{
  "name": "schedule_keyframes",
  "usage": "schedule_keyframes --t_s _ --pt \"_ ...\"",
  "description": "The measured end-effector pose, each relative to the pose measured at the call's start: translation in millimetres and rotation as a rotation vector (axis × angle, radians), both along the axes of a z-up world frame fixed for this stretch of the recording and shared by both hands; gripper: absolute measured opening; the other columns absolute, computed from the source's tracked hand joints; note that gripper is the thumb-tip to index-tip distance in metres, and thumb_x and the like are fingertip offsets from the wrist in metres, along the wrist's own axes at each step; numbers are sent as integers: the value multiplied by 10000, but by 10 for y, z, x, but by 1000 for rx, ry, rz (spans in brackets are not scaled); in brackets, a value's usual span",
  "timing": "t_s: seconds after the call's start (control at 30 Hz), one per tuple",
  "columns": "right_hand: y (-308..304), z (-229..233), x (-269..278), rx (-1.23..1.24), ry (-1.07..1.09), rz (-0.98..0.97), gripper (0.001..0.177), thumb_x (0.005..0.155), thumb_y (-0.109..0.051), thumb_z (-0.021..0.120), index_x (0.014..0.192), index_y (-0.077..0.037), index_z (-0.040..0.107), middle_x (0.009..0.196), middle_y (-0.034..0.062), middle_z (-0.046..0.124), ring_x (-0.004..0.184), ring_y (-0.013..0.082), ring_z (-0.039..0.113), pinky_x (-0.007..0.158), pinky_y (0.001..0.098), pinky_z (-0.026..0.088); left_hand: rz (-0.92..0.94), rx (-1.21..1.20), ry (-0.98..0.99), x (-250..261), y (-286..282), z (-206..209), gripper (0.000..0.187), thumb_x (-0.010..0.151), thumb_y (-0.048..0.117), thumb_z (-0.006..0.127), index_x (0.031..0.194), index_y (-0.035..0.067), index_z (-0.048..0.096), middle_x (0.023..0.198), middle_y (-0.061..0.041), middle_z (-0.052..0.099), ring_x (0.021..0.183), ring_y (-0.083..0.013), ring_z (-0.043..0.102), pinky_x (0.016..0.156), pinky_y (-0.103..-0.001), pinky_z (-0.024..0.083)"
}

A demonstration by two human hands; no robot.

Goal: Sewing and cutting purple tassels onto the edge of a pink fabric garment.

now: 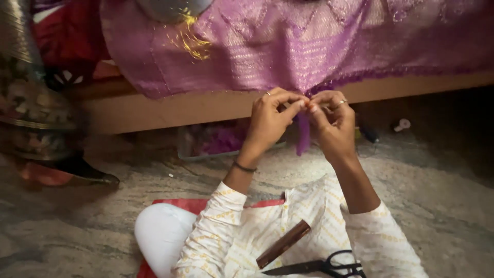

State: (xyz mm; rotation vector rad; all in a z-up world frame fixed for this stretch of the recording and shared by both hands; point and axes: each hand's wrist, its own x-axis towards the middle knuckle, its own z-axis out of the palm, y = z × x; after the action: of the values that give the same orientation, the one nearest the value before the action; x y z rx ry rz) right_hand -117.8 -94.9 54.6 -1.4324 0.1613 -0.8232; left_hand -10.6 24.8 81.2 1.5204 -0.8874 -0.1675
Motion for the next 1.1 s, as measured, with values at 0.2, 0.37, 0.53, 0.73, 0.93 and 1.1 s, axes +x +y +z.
schedule_keyframes --t_s 0.2,0.37,0.53,0.73,0.93,1.1 --pt "206 158 98 -126 -15 -179 62 1009 3 664 1054 -6 622 1009 17 668 945 107 693 839 234 581 250 -33 -214 -179 71 116 65 855 109 800 901 66 790 834 -62 707 640 -143 666 579 -292 514" --pt "236 115 90 -440 76 -350 130 980 57 691 1094 8 730 1032 53 628 908 113 672 754 229 528 368 -61 -318 -208 139 39 63 896 113 788 939 75 761 908 -72 688 718 -176 701 635 -311 561" --pt "283 277 106 -206 -5 -198 262 895 57 697 1141 -25 665 1094 33 614 960 93 669 822 219 554 310 28 -526 -98 88 61 77 901 116 764 959 74 735 945 -64 713 794 -216 731 675 -339 567" --pt "66 -91 51 -475 13 -278 68 1004 64 681 1057 22 688 1138 70 691 985 130 690 868 258 575 -170 8 463 265 -98 -433 148 937 121 715 1034 12 744 893 -77 772 700 -142 694 540 -295 434" --pt "76 -242 123 -118 -50 -129 42 1043 41 599 1053 0 600 1134 49 624 1034 99 622 946 253 541 400 -14 -199 -111 -131 -252 77 884 97 750 893 28 717 850 -118 696 744 -228 711 666 -344 549" --pt "-3 -337 101 -21 -45 -49 30 1043 13 599 1033 -13 610 1186 24 575 1054 86 610 960 247 532 425 26 -264 -272 -135 -342 76 979 77 680 968 15 637 931 -118 651 832 -258 684 739 -357 540"
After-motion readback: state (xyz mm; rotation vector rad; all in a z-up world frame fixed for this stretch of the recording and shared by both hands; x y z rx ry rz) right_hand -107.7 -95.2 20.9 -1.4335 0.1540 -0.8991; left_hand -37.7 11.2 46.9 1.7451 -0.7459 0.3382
